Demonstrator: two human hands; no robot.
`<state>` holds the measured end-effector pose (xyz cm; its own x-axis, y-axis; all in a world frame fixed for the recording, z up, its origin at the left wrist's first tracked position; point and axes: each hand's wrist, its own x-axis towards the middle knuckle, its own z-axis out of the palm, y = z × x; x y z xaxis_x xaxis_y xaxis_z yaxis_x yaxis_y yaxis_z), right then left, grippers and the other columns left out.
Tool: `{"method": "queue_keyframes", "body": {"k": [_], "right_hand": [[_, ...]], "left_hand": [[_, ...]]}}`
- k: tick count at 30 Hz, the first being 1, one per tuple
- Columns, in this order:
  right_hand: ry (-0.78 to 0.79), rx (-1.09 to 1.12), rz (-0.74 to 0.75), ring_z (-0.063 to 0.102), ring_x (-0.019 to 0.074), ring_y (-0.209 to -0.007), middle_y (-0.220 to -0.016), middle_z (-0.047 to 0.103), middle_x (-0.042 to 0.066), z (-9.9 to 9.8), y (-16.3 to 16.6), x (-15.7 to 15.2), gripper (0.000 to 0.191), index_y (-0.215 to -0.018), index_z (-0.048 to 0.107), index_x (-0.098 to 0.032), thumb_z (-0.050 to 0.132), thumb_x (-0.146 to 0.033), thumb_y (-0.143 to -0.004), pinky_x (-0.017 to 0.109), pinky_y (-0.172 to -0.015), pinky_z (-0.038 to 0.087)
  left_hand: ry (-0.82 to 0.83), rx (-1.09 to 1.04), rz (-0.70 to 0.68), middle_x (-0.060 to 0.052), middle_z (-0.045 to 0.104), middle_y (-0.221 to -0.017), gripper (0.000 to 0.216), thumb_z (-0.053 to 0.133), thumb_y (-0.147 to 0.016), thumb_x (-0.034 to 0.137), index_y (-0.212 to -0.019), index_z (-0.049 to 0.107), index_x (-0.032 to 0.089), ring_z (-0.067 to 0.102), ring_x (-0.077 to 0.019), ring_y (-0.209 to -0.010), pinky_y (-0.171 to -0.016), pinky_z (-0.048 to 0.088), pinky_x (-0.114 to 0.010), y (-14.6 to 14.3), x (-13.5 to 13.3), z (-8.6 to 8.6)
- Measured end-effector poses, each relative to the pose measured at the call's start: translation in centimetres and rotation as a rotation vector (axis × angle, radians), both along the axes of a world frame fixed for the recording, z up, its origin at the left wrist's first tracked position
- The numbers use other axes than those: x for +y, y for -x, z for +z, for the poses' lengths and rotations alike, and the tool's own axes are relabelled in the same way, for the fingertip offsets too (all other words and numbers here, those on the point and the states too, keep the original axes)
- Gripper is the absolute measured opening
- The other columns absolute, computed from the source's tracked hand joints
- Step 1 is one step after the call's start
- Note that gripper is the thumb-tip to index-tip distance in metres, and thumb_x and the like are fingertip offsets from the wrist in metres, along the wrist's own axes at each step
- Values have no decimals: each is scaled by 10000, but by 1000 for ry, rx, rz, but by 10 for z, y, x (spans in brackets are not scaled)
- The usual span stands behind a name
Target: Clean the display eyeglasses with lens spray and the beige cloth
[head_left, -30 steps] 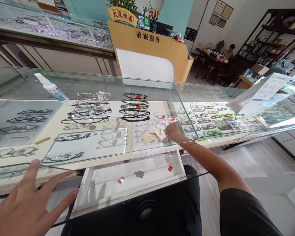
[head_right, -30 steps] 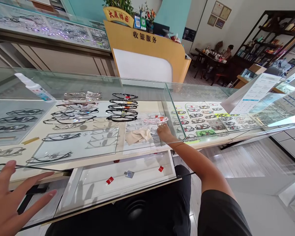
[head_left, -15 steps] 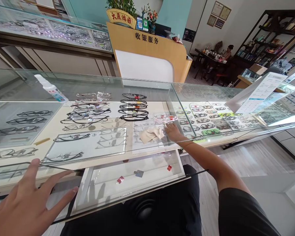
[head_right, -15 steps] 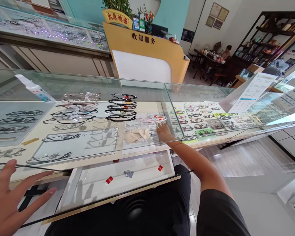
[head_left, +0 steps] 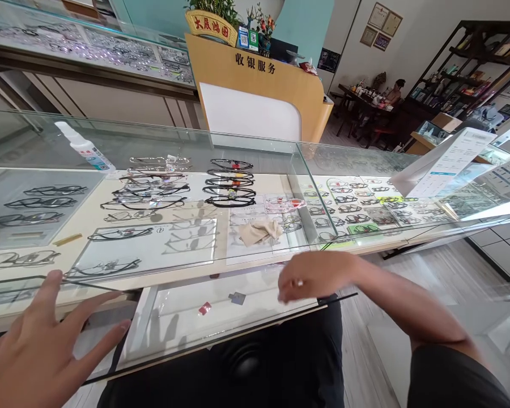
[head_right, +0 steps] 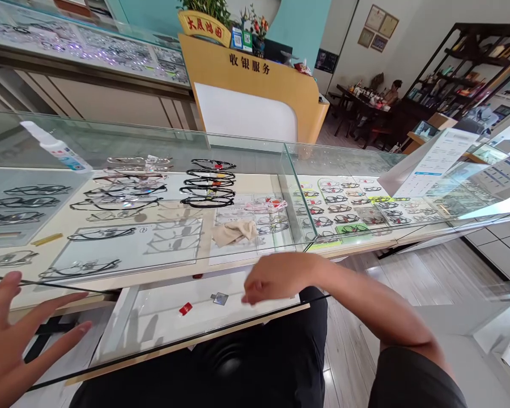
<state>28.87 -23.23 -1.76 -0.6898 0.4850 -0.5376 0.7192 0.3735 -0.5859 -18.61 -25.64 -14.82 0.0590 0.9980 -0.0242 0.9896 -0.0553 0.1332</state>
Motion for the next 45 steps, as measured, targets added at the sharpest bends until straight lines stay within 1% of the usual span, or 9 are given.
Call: {"method": "queue_keyframes", "body": {"k": [3, 5, 14, 20, 24, 28, 30, 35, 45], "right_hand": [[-608, -64, -261, 696, 308, -1270, -1347, 791, 119, 27, -11, 20, 384, -1265, 813, -195, 469, -337, -1171, 446, -1091, 510], [-819, -245, -327, 574, 393, -1463, -1549, 695, 162, 25, -18, 40, 369, -1292, 806, -143, 484, -249, -1146, 556, -1210, 440], [-827, -346, -290, 528, 384, -1503, -1631, 650, 181, -19, -20, 78, 429, -1360, 780, -86, 437, -252, -1165, 565, -1278, 398], [-688, -147, -308, 563, 355, -1476, -1531, 706, 133, 20, -24, 38, 398, -1289, 804, -164, 446, -288, -1165, 535, -1255, 431], [-256, 28, -107, 673, 292, -1346, -1412, 771, 83, 44, -30, -14, 365, -1199, 842, -269, 523, -437, -1141, 432, -1148, 510], [-57, -73, -62, 682, 327, -1333, -1331, 789, 116, 3, -35, -24, 410, -1065, 855, -253, 577, -551, -1104, 422, -1023, 554], [-102, -164, -57, 676, 357, -1336, -1369, 770, 154, -33, -36, -13, 427, -1009, 850, -213, 594, -544, -1097, 437, -1037, 555], [-304, -381, -173, 578, 408, -1488, -1525, 688, 230, -107, -39, 25, 425, -1261, 805, -104, 606, -444, -1100, 487, -1211, 508], [-369, -434, -206, 472, 448, -1575, -1673, 574, 227, -158, -46, 54, 420, -1308, 785, -114, 627, -438, -1093, 565, -1298, 435]], "left_hand": [[-21, 7, -52, -163, -158, -1910, 740, 431, -1020, 674, -1499, 699, 178, 359, -609, -1638, -1276, 386, -716, 0, -1, 2], [-9, 5, -52, -150, -168, -1912, 752, 428, -1015, 685, -1507, 704, 187, 394, -618, -1613, -1269, 396, -716, -1, -3, 5], [-27, -8, -57, -166, -117, -1920, 796, 368, -1029, 724, -1500, 716, 184, 413, -624, -1601, -1226, 432, -741, -7, -6, 14], [-14, 14, -53, -161, -136, -1918, 769, 387, -1039, 700, -1493, 716, 175, 401, -611, -1613, -1236, 433, -712, -4, -7, 12], [18, -3, -38, -140, -149, -1919, 777, 411, -995, 717, -1476, 725, 195, 399, -620, -1609, -1233, 425, -730, -6, -10, 15], [36, -30, -26, -117, -171, -1919, 770, 443, -972, 727, -1491, 716, 229, 342, -597, -1652, -1255, 400, -728, -7, -9, 17], [48, -29, -35, -134, -182, -1914, 747, 448, -995, 699, -1504, 704, 216, 310, -594, -1670, -1263, 389, -725, -8, -9, 19], [110, 9, -38, -160, -210, -1902, 740, 459, -1015, 698, -1535, 681, 221, 346, -610, -1644, -1226, 432, -729, -9, -8, 26], [102, 54, -56, -162, -226, -1898, 782, 398, -1030, 707, -1555, 681, 201, 380, -632, -1614, -1169, 477, -748, -9, -8, 27]]}}
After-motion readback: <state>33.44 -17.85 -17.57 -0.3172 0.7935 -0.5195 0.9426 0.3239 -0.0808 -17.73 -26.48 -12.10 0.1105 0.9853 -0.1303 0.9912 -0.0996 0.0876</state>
